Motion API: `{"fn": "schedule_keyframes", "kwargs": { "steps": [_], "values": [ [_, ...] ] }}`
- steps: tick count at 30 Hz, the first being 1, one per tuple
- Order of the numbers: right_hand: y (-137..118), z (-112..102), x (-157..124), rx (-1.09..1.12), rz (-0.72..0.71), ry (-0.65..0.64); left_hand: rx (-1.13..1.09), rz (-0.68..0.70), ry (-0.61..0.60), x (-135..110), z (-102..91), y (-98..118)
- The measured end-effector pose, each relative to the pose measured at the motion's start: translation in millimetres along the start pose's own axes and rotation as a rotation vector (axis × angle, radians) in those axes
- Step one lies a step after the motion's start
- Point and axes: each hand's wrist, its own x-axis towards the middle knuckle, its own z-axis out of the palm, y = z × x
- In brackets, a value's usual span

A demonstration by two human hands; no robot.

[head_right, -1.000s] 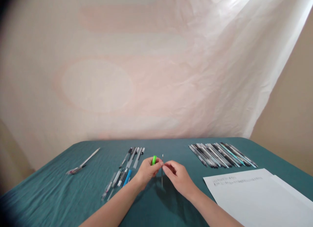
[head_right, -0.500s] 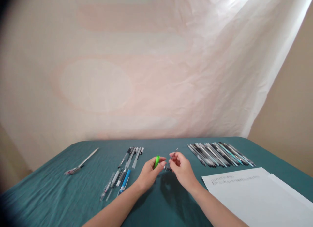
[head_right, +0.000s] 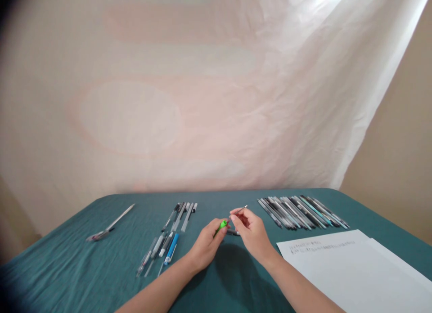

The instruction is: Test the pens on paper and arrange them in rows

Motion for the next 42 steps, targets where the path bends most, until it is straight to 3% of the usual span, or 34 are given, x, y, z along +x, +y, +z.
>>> {"fn": "schedule_keyframes", "kwargs": {
  "steps": [4,7,12,18,27,33,42],
  "values": [
    [0,1,-2,-0.104,-0.004,-0.1,-0.043,-0.025,-0.001,0,0.7,-4],
    [9,-2,0,-0.236,-0.027,-0.103,-0.133,-0.09,0.055,0,1.3,-11],
    [29,-6,-1,-0.594,-0.198,-0.19,-0.172,-0.165,0.162,1,1.8,-21],
    [35,0,-8,-0.884,-0.315,-0.245,-0.137,-0.164,0.206,1,3.7,-23],
    [39,4,-12,-1.006,-0.336,-0.225,-0.063,-0.128,0.182,-1,2.0,-17],
    [39,4,-11,-1.037,-0.335,-0.214,0.048,-0.072,0.248,0,-3.3,-11],
    [39,7,-11,-1.16,-0.503,-0.304,0.121,-0.046,0.234,0,-2.3,-15]
  ]
}}
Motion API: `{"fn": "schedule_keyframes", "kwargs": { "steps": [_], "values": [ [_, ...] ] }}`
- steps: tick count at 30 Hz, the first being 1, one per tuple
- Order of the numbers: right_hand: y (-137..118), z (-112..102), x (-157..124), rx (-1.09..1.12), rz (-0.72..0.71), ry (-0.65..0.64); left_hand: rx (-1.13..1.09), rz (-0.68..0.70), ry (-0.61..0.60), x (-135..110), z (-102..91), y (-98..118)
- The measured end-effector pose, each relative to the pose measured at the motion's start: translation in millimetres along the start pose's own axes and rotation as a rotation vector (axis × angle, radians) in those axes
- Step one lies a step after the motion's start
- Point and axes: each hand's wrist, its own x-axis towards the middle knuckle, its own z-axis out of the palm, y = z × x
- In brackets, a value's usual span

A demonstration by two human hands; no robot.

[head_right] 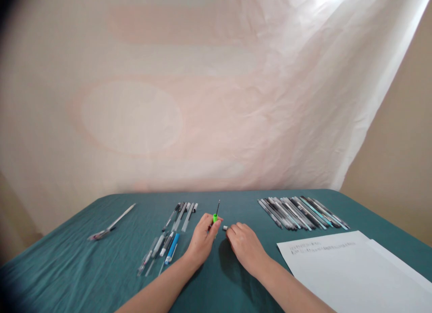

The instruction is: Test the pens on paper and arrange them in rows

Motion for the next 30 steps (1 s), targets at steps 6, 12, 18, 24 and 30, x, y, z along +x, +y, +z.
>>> {"fn": "schedule_keyframes", "kwargs": {
  "steps": [6,12,18,24,30],
  "values": [
    [-3,-2,-1,0.006,0.015,-0.04,-0.009,0.006,-0.003,-1,-0.4,0],
    [-4,-14,1,0.22,0.08,-0.063,-0.024,0.022,-0.02,-1,0.1,1],
    [1,-17,2,0.52,0.203,-0.028,-0.02,0.027,-0.025,-1,1.1,1],
    [2,-22,3,0.681,0.231,-0.011,-0.009,0.024,-0.043,-1,0.8,2],
    [8,-30,8,0.741,0.3,0.084,-0.012,0.035,-0.051,-2,-0.3,4]
  ]
}}
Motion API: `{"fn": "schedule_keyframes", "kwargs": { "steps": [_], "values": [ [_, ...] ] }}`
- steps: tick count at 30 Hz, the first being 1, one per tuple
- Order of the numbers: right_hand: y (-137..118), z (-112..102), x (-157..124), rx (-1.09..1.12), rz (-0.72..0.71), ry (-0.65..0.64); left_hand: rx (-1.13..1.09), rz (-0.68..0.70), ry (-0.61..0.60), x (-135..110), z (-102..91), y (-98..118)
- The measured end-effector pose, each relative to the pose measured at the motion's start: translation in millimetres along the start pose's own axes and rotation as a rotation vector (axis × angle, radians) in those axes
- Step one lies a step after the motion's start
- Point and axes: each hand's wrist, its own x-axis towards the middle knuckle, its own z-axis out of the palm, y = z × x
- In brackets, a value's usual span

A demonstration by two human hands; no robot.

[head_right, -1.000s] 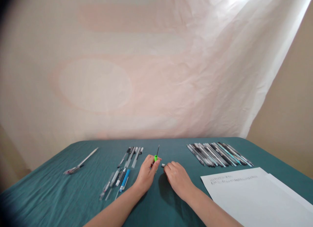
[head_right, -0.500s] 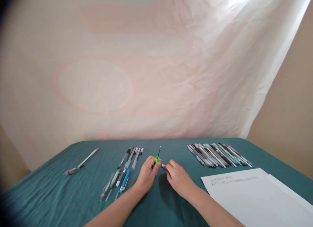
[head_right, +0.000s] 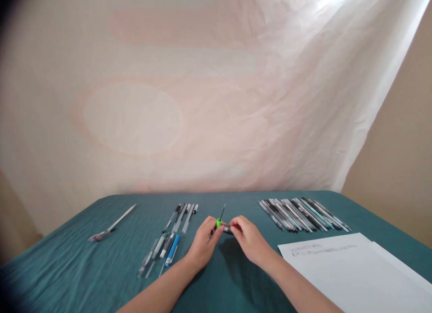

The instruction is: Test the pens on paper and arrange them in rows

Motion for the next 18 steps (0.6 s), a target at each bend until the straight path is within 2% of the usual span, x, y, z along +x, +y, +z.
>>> {"fn": "schedule_keyframes", "kwargs": {
  "steps": [9,13,18],
  "values": [
    [-18,-32,11,0.348,0.143,0.341,0.021,0.04,-0.085,-3,-0.9,6],
    [-28,-36,11,0.333,0.139,0.344,0.064,0.053,-0.101,-3,-1.5,8],
    [-28,-34,10,0.281,0.121,0.321,0.087,0.048,-0.134,-3,-3.2,11]
  ]
}}
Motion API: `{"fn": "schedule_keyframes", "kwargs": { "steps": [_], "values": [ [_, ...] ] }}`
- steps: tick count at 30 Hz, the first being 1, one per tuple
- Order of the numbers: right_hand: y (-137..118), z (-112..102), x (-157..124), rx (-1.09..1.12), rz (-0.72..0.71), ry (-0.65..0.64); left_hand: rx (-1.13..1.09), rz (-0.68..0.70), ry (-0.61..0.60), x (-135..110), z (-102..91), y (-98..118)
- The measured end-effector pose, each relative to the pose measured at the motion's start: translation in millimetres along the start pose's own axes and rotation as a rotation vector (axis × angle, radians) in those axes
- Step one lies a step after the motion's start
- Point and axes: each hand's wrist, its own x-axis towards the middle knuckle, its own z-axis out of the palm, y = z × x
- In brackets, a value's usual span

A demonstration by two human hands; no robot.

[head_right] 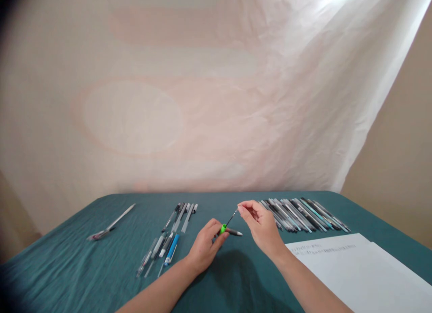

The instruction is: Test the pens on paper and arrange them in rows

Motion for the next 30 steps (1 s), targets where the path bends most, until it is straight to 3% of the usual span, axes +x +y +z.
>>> {"fn": "schedule_keyframes", "kwargs": {
  "steps": [11,30],
  "values": [
    [-3,-1,-2,-0.016,-0.037,-0.049,0.003,0.002,0.003,0,2.1,0],
    [20,12,-8,-0.041,0.004,-0.228,0.041,0.014,0.012,1,3.6,-3]
  ]
}}
